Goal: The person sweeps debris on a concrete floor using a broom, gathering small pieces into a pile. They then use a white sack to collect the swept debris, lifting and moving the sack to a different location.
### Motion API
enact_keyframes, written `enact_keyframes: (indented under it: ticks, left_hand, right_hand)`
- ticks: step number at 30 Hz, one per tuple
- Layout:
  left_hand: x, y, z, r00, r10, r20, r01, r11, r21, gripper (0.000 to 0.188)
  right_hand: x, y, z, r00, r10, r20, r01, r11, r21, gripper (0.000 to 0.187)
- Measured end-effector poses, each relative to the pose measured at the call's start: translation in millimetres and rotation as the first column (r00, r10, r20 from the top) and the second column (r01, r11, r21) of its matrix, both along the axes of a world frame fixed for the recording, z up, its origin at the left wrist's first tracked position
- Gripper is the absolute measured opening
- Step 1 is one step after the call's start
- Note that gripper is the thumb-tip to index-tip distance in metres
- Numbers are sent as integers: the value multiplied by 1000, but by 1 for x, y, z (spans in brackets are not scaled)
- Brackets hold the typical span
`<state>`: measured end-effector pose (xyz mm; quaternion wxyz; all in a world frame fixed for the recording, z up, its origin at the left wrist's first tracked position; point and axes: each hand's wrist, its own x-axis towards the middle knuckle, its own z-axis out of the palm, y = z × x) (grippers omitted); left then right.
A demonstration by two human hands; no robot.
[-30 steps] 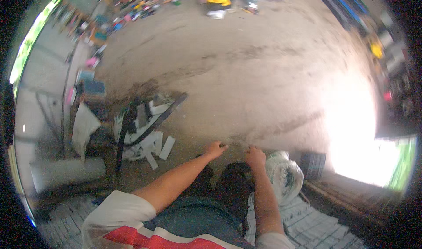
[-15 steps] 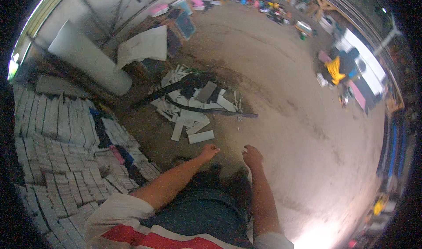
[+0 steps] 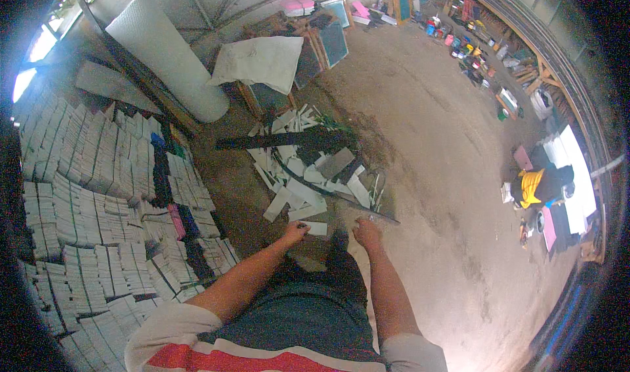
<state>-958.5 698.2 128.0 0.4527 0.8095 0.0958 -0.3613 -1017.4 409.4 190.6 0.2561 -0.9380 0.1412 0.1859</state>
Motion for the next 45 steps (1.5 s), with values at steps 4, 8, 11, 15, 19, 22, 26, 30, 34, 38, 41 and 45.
enact_keyframes:
  ticks: [4,8,11,15,19,22,26,30,34,38,41,45]
  left_hand:
    - [44,-12,37,986,168,-3,-168,984,-64,37]
    - [88,7,27,963,269,2,-267,955,-128,35]
    - [120,49,-4,958,285,26,-280,951,-129,34]
    - [172,73,14,948,317,-26,-318,945,-83,35]
    - [229,145,-11,946,322,25,-315,937,-151,38]
    - [274,213,-24,965,126,230,-118,992,-47,40]
    - [342,262,32,957,277,83,-273,960,-57,39]
    - [394,388,-44,929,337,152,-313,936,-160,36]
    - [451,435,-56,869,483,107,-451,863,-227,35]
    - [505,452,-18,882,428,197,-388,897,-214,32]
    - [549,478,-27,868,491,72,-441,830,-340,30]
    - [639,481,-24,937,346,56,-323,914,-247,30]
  right_hand:
    - [74,-13,0,994,109,15,-108,993,-54,35]
    - [143,12,20,983,184,23,-184,983,13,36]
    - [184,51,21,980,195,40,-196,980,37,35]
    - [230,90,12,983,185,-8,-185,982,29,35]
    - [289,150,-14,980,200,2,-200,979,40,37]
    - [334,209,-29,986,141,87,-144,989,22,38]
    - [390,272,-34,998,50,46,-49,999,-21,37]
    - [459,380,-20,980,85,183,-95,994,46,35]
    - [526,430,-20,980,92,176,-105,992,66,36]
    - [580,460,-27,977,28,210,-64,984,166,36]
    - [633,502,-27,975,42,218,-76,986,150,33]
    - [705,516,-100,970,39,241,-79,984,161,40]
